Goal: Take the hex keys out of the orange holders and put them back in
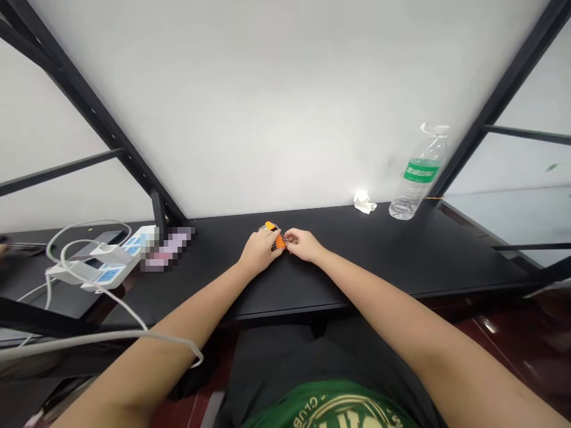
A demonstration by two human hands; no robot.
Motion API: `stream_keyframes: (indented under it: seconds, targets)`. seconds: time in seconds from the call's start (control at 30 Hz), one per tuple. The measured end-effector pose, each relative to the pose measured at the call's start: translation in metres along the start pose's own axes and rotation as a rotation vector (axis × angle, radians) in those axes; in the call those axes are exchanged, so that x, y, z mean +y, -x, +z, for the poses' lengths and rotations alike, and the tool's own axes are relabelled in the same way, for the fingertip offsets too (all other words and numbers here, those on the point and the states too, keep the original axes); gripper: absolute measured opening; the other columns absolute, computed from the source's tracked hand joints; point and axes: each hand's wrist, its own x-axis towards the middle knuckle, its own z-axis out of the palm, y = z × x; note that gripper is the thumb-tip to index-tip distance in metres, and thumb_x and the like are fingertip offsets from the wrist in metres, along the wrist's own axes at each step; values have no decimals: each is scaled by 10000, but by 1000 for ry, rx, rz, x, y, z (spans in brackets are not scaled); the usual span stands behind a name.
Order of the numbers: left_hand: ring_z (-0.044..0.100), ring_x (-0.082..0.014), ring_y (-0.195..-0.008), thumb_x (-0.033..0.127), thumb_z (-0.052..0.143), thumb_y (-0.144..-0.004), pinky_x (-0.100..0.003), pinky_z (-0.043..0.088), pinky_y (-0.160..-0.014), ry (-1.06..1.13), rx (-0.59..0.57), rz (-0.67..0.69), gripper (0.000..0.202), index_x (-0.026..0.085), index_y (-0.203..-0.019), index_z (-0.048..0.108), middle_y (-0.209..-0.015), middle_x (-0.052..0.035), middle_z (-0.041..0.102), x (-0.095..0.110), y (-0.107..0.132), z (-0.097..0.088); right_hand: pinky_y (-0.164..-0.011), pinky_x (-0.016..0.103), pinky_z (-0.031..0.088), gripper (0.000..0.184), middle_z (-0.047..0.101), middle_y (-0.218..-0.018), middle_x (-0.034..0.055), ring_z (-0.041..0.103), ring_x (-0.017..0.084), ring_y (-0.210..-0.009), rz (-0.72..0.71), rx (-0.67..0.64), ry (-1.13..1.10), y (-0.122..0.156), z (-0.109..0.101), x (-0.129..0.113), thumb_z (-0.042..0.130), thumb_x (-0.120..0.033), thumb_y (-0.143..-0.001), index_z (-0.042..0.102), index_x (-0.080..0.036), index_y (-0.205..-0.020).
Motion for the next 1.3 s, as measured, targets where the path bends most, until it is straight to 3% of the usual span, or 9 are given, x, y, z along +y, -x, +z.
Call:
stream_keyframes:
  seconds: [0.13,0.53,0.83,1.03,1.17,1.3]
  targets:
    - [651,-362,-1241,321,644,-936,-472,544,-974,-51,21,17,454,175,-1365,653,-1342,-151,705,1,1,1,-715,269,475,151,646,-782,-49,583,134,-691,-33,21,61,-1,1,-2,696,-203,-806,655,-227,-949]
    - [669,-371,-1217,417,617,-982,-473,537,-927,-89,62,-6,468,155,-1369,624,-1317,-182,711,0,3,-3,-592,228,511,218,657,-780,-44,580,94,-545,28,-6,-60,-10,2,3,590,-137,-937,649,-227,-1126]
    - [659,-365,-1260,406,605,-974,-486,515,-992,-13,50,4,439,210,-1366,631,-1343,-162,713,1,4,-5,-547,208,476,46,674,-763,-46,584,85,-528,-4,-43,-89,-9,-2,8,655,-214,-915,628,-217,-952]
    - [675,-364,-1232,371,617,-953,-470,516,-980,-27,22,-24,485,188,-1400,574,-1328,-173,714,2,2,-7,-554,205,477,61,671,-748,-36,588,93,-561,18,-3,-109,-12,-2,9,642,-184,-899,618,-200,-953]
    - [702,-353,-1154,318,635,-918,-453,523,-952,-30,40,-60,455,193,-1353,585,-1262,-155,738,3,1,-6,-632,222,520,77,689,-780,-32,629,107,-632,37,84,-72,-11,-4,7,636,-189,-906,640,-208,-981]
    - [713,-348,-1081,270,640,-894,-442,531,-906,-58,64,-89,409,190,-1294,621,-1175,-147,754,2,2,-5,-793,251,554,92,743,-886,2,701,127,-814,66,160,-3,-6,-22,10,624,-196,-924,665,-201,-1006]
